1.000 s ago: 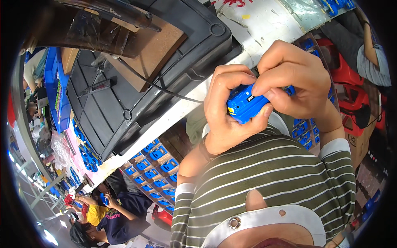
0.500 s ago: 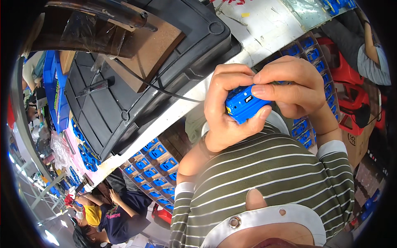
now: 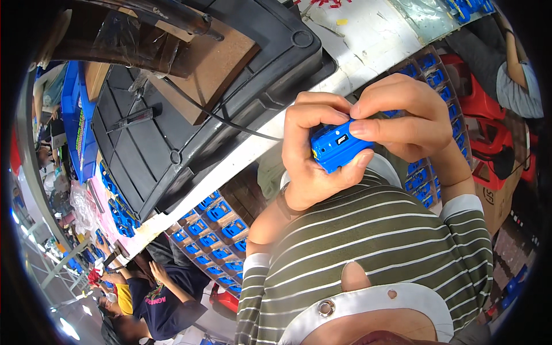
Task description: The user is seen assembling small parts into a blue toy car shell and using a stationary machine press to secure them.
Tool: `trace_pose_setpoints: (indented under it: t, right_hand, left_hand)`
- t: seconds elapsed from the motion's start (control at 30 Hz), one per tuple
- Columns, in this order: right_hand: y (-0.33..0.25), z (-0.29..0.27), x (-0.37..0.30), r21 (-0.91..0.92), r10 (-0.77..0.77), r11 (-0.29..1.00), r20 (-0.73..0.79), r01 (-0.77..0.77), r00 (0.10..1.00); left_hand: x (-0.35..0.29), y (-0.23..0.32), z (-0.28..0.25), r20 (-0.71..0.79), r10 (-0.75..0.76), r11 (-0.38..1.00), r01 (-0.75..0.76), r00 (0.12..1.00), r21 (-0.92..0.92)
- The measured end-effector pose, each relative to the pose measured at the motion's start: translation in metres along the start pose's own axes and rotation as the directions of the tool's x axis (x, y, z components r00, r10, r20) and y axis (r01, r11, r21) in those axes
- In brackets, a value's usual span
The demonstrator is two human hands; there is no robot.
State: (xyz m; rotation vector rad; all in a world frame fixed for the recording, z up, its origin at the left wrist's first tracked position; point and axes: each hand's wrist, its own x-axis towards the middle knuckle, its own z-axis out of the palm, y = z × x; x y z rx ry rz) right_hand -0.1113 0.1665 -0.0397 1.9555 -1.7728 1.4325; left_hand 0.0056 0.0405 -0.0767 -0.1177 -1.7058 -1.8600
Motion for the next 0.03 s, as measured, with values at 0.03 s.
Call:
trace_pose_setpoints:
  t: [0.03]
  right_hand:
    - [-0.0025, 0.0015, -0.0007, 0.028, 0.047, 0.999, -0.006, -0.047, 0.999]
  left_hand:
    - [-0.0003, 0.0001, -0.0003, -0.002, 0.002, 1.000, -0.002, 1.000, 0.000]
